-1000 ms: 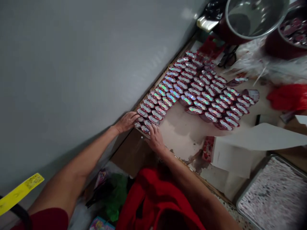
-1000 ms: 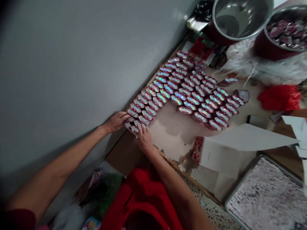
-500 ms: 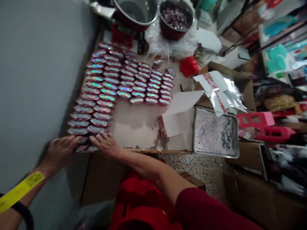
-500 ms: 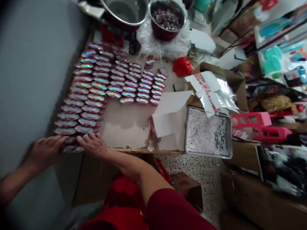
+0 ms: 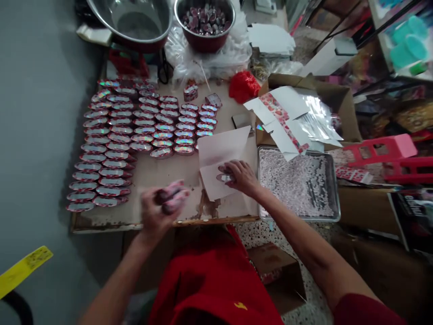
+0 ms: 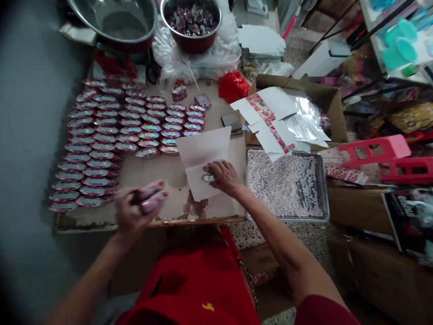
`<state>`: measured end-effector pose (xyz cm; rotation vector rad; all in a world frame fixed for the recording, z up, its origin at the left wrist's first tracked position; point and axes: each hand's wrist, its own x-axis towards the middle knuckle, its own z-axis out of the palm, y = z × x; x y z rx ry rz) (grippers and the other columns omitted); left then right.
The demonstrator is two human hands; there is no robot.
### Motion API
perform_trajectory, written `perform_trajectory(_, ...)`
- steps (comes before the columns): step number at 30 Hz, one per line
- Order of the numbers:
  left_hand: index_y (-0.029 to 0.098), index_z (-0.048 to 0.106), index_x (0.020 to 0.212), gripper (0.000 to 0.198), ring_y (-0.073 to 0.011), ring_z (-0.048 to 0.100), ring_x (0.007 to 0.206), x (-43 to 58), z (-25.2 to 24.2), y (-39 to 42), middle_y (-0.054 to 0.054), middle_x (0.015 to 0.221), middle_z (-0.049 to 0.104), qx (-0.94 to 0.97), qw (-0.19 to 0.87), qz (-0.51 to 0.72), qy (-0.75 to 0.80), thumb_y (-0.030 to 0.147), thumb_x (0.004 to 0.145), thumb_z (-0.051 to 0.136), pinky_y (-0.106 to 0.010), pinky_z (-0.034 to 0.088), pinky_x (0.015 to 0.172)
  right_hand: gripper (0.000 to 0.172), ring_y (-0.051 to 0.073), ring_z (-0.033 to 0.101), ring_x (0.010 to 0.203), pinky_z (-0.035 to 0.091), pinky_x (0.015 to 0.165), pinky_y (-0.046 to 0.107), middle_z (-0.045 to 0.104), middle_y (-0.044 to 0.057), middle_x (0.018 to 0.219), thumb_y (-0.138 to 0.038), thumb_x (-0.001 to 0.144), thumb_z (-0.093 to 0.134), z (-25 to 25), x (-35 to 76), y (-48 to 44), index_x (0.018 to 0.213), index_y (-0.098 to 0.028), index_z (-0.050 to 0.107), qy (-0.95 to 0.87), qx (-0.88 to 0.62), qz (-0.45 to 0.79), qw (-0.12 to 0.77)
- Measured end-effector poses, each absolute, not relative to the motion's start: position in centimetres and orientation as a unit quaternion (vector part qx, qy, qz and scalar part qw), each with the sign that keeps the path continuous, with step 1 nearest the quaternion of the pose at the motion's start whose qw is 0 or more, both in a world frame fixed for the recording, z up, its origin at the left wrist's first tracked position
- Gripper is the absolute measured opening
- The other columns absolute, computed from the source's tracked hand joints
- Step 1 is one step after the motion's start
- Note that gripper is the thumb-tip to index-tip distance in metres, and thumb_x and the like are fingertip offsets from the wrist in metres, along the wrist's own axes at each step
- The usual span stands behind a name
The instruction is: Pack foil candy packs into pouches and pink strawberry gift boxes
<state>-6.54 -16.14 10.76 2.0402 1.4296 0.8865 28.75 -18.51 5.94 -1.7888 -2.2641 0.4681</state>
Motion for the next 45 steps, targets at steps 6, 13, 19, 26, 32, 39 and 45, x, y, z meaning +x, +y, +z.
perform_trajectory(6,0.018,0.051,0.132,0.065,-0.0367,0.059,0.121,9.6,3.4,-13.0,-0.018,0.127,0.062,0.847,0.216,0.154,0.46,0.035,0.08,0.085,-0.054,0.05,0.108,0.042,0.034,0.052,0.123,0.039,0.107,0.046,0.066,0.017,0.132,-0.024,0.095,0.071,0.6,33.0,-14.4,0.135,-0.014,0.063,-0.805,-0.57,0.161,0.036)
perform_trajectory(13,0.018,0.056,0.134,0.046,-0.0408,0.058,0.12,13.6,2.3,-11.4,-0.022,0.131,0.063,0.866,0.127,0.01,0.483,0.025,0.091,0.071,-0.057,0.049,0.1,0.05,0.035,0.045,0.132,0.034,0.117,0.051,0.058,0.019,0.147,-0.017,0.1,0.058,-1.2,33.1,-15.7,0.149,-0.015,0.056,-0.768,-0.615,0.172,0.045)
perform_trajectory(19,0.016,0.058,0.139,0.046,-0.0433,0.05,0.137,16.6,1.2,-9.9,-0.024,0.137,0.062,0.862,0.156,-0.008,0.482,0.01,0.095,0.051,-0.068,0.037,0.112,0.056,0.036,0.04,0.139,0.032,0.117,0.053,0.052,0.022,0.154,-0.016,0.103,0.049,-1.3,32.7,-16.5,0.158,-0.012,0.046,-0.74,-0.657,0.13,0.057)
perform_trajectory(26,0.027,0.048,0.156,0.062,-0.0425,0.046,0.144,14.3,-1.3,-9.5,-0.025,0.16,0.045,0.84,0.143,0.028,0.523,0.009,0.097,0.053,-0.067,0.044,0.109,0.043,0.036,0.05,0.116,0.038,0.098,0.05,0.062,0.023,0.13,-0.02,0.102,0.05,-1.2,32.0,-15.3,0.144,-0.013,0.058,-0.702,-0.706,0.089,0.023)
perform_trajectory(32,0.027,0.059,0.147,0.05,-0.0277,0.065,0.106,16.1,-2.0,-8.5,-0.023,0.146,0.055,0.807,0.211,-0.038,0.55,0.01,0.102,0.046,-0.039,0.059,0.074,0.036,0.038,0.054,0.116,0.04,0.085,0.047,0.064,0.022,0.124,-0.038,0.1,0.06,-1.8,33.6,-15.0,0.13,-0.018,0.066,-0.725,-0.684,0.06,0.05)
perform_trajectory(39,0.029,0.056,0.149,0.053,-0.0321,0.061,0.124,8.0,1.5,-11.5,-0.022,0.15,0.056,0.83,0.18,0.072,0.523,0.034,0.098,0.067,-0.049,0.059,0.093,0.036,0.038,0.065,0.112,0.051,0.091,0.054,0.069,0.018,0.117,-0.053,0.098,0.066,2.4,29.0,-19.3,0.122,-0.027,0.069,-0.687,-0.667,0.064,0.281)
perform_trajectory(45,0.017,0.056,0.143,0.058,-0.0328,0.058,0.135,-24.0,6.4,-12.4,-0.02,0.134,0.065,0.686,0.033,0.103,0.719,0.002,0.088,0.043,-0.059,0.048,0.116,0.041,0.03,0.072,0.1,0.061,0.084,0.045,0.072,0.014,0.113,-0.044,0.098,0.068,2.4,6.3,-19.7,0.132,-0.022,0.059,-0.719,-0.512,0.355,0.309)
